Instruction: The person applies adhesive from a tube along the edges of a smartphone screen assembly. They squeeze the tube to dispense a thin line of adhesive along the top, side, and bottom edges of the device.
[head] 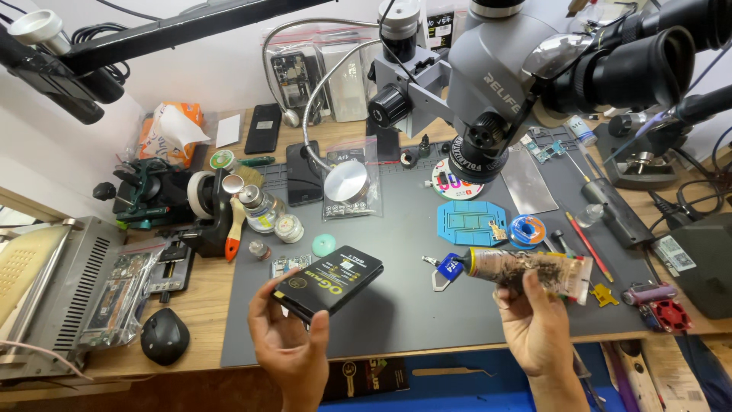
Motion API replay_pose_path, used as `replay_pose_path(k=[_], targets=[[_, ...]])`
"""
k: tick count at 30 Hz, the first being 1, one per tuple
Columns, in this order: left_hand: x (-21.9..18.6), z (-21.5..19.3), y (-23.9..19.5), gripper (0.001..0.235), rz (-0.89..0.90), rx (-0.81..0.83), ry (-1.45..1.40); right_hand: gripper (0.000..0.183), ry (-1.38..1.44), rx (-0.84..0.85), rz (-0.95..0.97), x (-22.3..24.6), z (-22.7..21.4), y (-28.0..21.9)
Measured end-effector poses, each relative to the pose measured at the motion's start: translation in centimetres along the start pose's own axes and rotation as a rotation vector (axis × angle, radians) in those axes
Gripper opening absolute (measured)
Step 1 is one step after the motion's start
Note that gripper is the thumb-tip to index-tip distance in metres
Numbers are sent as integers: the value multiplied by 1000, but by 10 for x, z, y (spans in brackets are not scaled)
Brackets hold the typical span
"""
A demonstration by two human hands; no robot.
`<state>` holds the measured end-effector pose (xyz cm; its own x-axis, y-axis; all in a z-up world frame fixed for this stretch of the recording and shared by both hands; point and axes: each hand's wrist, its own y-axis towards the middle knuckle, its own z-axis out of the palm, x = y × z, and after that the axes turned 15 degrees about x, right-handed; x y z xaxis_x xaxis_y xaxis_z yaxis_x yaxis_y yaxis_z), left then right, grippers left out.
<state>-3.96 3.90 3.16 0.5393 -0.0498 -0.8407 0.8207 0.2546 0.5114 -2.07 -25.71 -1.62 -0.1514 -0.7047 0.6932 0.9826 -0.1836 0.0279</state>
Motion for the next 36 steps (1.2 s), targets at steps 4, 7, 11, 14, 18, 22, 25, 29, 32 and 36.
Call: replay_pose_path(k=[4,7,11,14,18,22,25,29,32,36], targets=[[-4,-15,10,58,-160,-186,-58,19,-26,15,101,-15,-11,1],[-7,-27,14,55,-296,-263,-270,22,-88,-71,139,-17,1,1],[0,-38,12,51,-348,-293,-329,33,-248,-33,164,-12,19,-1],[0,-41,8,53,-353,-289,-340,28,-431,102,205,-20,22,6],[-1,-40,4,55,-327,-273,-366,31,-1092,330,450,-11,59,30],[-6,-39,2,56,-332,-274,-376,24,-1421,447,531,-19,69,61],[-14,-39,0,51,-355,-250,-353,66,-1609,449,553,-20,78,76],[-15,-39,-2,52,-316,-211,-342,23,-1269,415,495,-24,63,88],[-15,-30,0,57,-277,-172,-217,20,-920,394,416,-23,52,86],[-15,-15,3,63,-101,37,-83,27,-600,308,388,-18,38,79]])
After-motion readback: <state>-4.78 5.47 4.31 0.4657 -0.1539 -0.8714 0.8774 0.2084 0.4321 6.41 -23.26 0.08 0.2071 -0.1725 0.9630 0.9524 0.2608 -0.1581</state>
